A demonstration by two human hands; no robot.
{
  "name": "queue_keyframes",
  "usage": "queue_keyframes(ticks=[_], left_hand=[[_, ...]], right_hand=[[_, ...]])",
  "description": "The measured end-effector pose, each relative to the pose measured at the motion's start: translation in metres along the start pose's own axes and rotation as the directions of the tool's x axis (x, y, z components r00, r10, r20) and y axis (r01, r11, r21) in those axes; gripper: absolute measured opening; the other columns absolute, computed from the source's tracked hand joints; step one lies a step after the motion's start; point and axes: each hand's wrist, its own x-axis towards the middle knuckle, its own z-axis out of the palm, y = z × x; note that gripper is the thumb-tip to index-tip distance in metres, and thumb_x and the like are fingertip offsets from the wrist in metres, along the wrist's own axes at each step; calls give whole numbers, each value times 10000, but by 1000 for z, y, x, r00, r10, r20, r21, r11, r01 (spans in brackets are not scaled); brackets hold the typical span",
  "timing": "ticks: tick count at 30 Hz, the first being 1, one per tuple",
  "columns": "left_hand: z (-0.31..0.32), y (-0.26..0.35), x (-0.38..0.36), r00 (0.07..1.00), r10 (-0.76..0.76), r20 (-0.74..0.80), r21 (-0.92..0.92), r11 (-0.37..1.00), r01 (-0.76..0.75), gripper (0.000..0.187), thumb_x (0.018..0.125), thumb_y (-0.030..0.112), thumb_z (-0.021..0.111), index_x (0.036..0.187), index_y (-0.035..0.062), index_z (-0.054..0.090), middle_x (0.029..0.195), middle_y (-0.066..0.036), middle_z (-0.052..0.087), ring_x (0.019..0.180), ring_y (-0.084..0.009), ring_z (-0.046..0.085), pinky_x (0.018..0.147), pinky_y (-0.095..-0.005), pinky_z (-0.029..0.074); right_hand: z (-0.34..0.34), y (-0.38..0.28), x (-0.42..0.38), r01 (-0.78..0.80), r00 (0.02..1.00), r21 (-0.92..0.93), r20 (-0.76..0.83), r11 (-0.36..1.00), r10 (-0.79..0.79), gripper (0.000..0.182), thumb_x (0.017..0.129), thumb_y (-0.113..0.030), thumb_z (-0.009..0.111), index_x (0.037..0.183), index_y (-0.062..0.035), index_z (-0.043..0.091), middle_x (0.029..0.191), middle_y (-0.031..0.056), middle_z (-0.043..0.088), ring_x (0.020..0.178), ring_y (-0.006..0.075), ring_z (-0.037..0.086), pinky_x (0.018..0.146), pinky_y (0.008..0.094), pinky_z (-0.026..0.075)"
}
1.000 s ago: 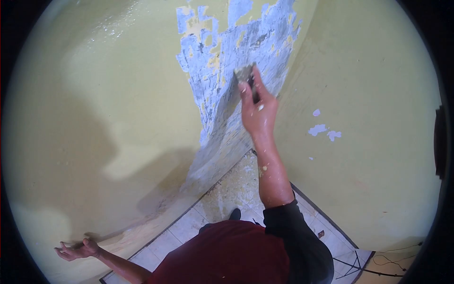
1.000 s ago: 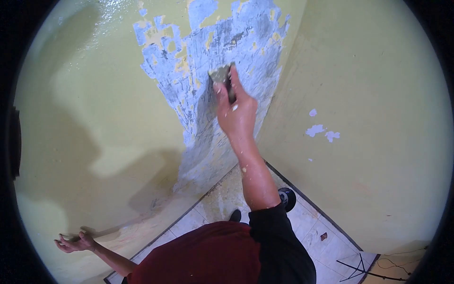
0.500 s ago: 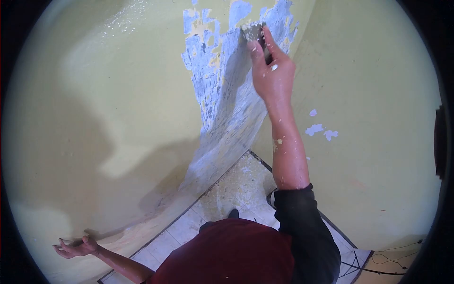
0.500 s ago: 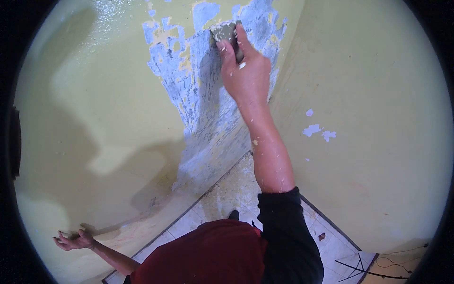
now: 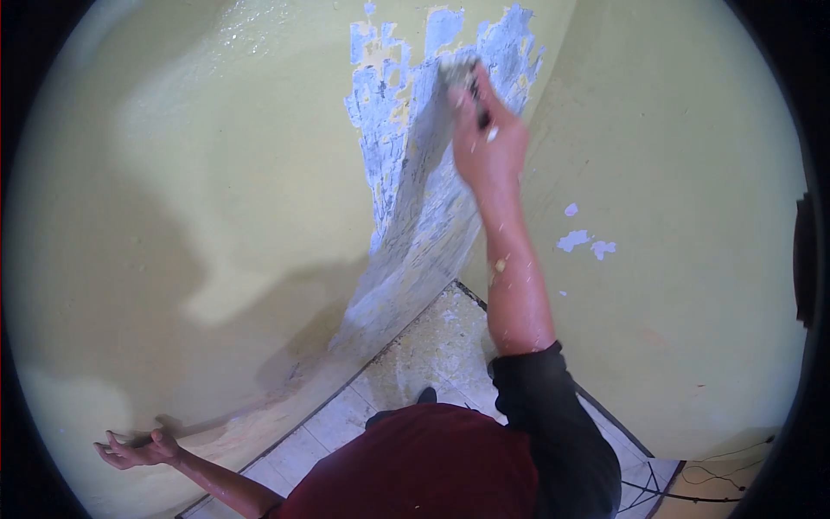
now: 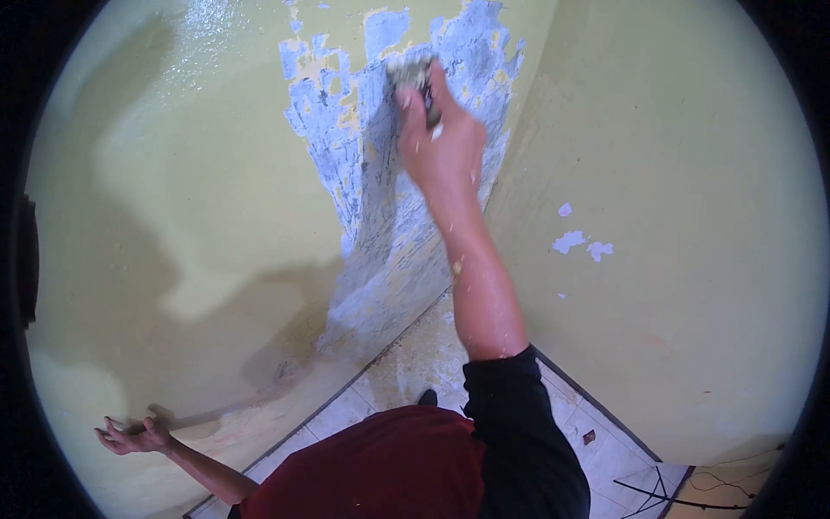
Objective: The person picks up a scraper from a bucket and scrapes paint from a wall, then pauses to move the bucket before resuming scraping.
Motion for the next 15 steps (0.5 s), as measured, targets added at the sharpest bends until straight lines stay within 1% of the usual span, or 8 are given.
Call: queue_keyframes(ticks=[2, 3, 4, 6, 7, 10, 11, 15], left_hand=[[2, 0, -1, 1000, -5, -5, -35, 999, 5, 969, 841, 834, 510, 1377, 28, 546, 1502, -224, 273, 1436, -400, 257, 1109, -599, 351], [2, -1, 0, 1000, -7, 1, -36, 999, 7, 969, 841, 834, 510, 1377, 28, 546, 1502, -224, 273, 1436, -400, 257, 1109, -599, 351], [2, -3, 0, 1000, -2, 3, -35, 999, 2, 968, 845, 832, 506, 1381, 27, 543, 1505, -224, 271, 1436, -398, 255, 1109, -598, 351], [1, -1, -1, 1000, -6, 4, -37, 999, 6, 967, 848, 830, 502, 1385, 27, 541, 1509, -224, 269, 1437, -395, 252, 1109, -596, 352], [2, 0, -2, 1000, 0, -2, -34, 999, 0, 961, 851, 827, 503, 1383, 28, 543, 1506, -226, 272, 1436, -391, 255, 1110, -596, 352], [3, -4, 2, 998, 51, -26, -54, 997, -52, 955, 852, 822, 509, 1377, 26, 549, 1499, -228, 280, 1432, -381, 263, 1114, -594, 349], [5, -3, 1, 996, 75, -42, -74, 994, -78, 954, 851, 821, 514, 1372, 23, 553, 1496, -228, 284, 1428, -376, 268, 1117, -592, 346], [5, 4, 4, 999, 21, -32, -73, 997, -24, 961, 847, 816, 527, 1368, 9, 554, 1488, -225, 293, 1422, -372, 276, 1127, -591, 338]], right_hand=[[-8, -20, 38, -35, 998, -51, -54, 998, 32, 519, 933, -319, 694, 1317, 22, 623, 842, 303, 695, 837, 385, 739, 761, 412, 549], [-12, -24, 45, -135, 991, 21, -1, 991, 136, 520, 925, -322, 705, 1311, 17, 629, 860, 300, 701, 849, 382, 740, 780, 404, 552], [-9, -15, 39, -135, 991, 15, 3, 991, 135, 520, 925, -322, 705, 1311, 17, 629, 860, 300, 701, 849, 382, 740, 780, 404, 552], [-6, 9, 17, 40, 999, -43, 7, 998, -40, 533, 916, -342, 717, 1309, 8, 635, 861, 287, 710, 815, 372, 741, 765, 393, 551], [-9, -1, 3, -51, 997, -77, 51, 996, 55, 527, 912, -342, 722, 1308, -3, 640, 877, 275, 718, 815, 371, 742, 762, 399, 553], [-16, -13, 16, -107, 993, -78, 42, 991, 110, 511, 918, -335, 715, 1306, -9, 644, 893, 271, 722, 845, 376, 742, 768, 417, 555], [-21, -17, 19, -151, 981, -95, 104, 984, 161, 507, 919, -325, 711, 1308, -8, 643, 917, 282, 716, 877, 397, 732, 779, 426, 554], [-4, -6, -11, -91, 995, -61, 44, 994, 94, 507, 939, -343, 668, 1310, 2, 637, 930, 305, 699, 909, 450, 698, 788, 425, 550]])
